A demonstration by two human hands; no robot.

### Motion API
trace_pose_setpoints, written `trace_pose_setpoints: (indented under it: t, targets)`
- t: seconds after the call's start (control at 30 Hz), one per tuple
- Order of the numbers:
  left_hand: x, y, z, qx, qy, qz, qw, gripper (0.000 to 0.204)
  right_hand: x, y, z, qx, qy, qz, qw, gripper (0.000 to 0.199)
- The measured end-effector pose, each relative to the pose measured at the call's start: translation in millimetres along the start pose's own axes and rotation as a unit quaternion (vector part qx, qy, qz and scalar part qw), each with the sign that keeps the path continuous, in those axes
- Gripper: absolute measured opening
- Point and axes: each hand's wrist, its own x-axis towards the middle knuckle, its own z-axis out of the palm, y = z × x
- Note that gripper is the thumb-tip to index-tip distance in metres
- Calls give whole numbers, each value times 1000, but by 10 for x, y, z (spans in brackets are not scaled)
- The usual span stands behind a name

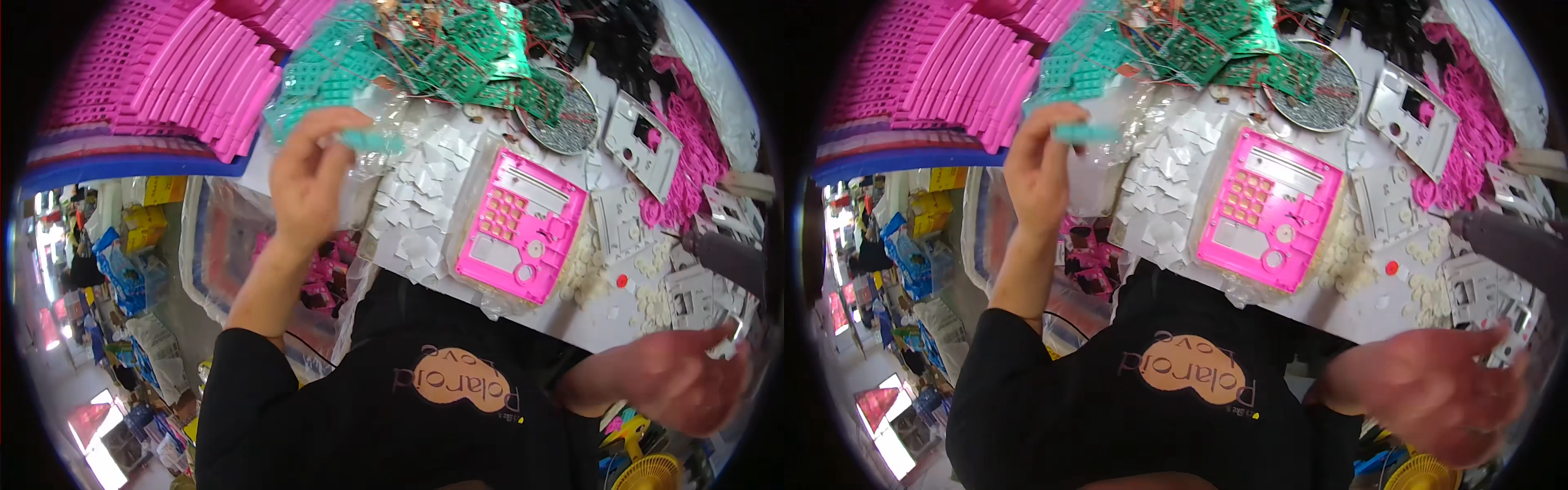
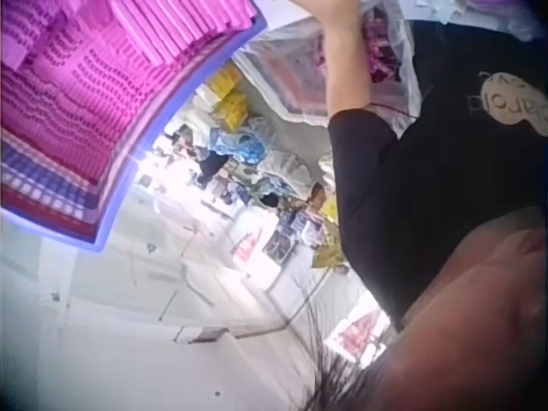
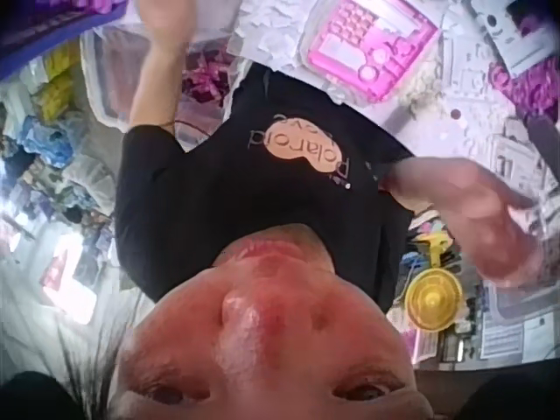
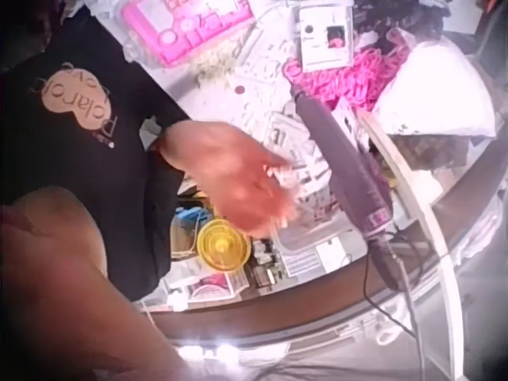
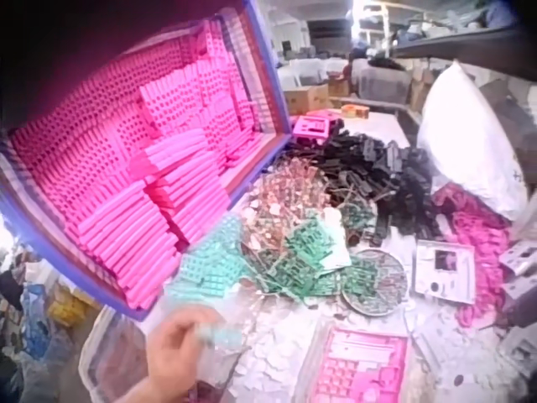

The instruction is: Assembling small electronic and plastic components into a toy frame using a glue gun.

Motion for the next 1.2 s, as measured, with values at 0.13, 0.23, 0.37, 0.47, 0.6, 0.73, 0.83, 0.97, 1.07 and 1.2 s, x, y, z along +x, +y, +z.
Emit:
trace_pose_setpoints:
  t: [0.13, 0.23, 0.37, 0.47, 0.6, 0.73, 0.83, 0.97, 1.07, 1.2]
  targets:
    - [-386, 155, 383, -91, -147, 169, 970, 26, -316, -397, 440, 120, -306, 69, 942, 70]
    - [-566, 283, 590, -66, -182, 260, 946, 32, -572, -355, 584, 168, -323, 103, 926, 65]
    - [-686, 176, 703, -84, -185, 255, 945, 36, -715, -289, 478, 219, -300, 102, 923, 60]
    - [-730, 135, 709, -96, -183, 256, 944, 36, -752, -315, 491, 227, -301, 89, 922, 58]
    - [-743, 104, 716, -96, -196, 241, 946, 34, -813, -357, 484, 223, -305, 69, 923, 53]
    - [-785, 78, 706, -160, -213, 175, 948, 33, -695, -356, 488, 218, -348, 117, 904, 51]
    - [-922, 97, 734, -290, -221, 47, 930, 35, -651, -242, 520, 256, -386, 153, 873, 44]
    - [-881, 144, 679, -211, -289, -11, 934, 39, -692, -209, 494, 432, -334, 367, 753, 27]
    - [-903, 126, 583, -176, -218, -164, 946, 38, -337, -103, 466, 332, -388, 397, 763, 19]
    - [-838, -82, 431, -122, -196, -147, 962, 41, -111, 294, 838, 133, -621, 160, 756, 31]
